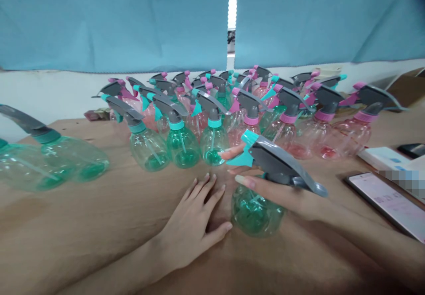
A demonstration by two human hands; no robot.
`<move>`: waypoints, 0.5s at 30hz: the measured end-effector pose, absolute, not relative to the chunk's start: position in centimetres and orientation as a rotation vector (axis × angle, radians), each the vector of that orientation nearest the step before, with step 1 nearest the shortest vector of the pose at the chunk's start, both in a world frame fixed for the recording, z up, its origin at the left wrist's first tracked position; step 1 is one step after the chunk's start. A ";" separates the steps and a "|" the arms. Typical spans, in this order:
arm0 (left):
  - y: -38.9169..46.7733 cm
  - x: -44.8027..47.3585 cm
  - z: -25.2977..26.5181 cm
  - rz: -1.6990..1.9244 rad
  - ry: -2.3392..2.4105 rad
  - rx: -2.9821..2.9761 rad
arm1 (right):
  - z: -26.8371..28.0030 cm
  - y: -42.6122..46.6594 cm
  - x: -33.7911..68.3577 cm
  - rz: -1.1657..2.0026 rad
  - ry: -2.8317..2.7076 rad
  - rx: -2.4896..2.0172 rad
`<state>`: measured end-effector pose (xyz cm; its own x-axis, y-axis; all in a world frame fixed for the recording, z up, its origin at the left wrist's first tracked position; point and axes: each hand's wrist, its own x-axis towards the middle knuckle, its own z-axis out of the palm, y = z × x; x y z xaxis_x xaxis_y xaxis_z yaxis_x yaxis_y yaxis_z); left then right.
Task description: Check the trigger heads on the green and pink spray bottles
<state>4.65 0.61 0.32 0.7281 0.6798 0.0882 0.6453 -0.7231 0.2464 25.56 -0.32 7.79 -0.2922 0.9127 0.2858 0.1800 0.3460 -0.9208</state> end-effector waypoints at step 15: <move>0.6 4.6 0.3 0.176 1.082 2.806 | 7.3 -0.3 26.0 1.214 -1.659 -0.851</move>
<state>4.57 0.58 0.32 0.7362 0.6739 0.0619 0.6588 -0.7346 0.1620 26.02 -0.27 7.26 -0.3729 0.8919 0.2560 0.0261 0.2859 -0.9579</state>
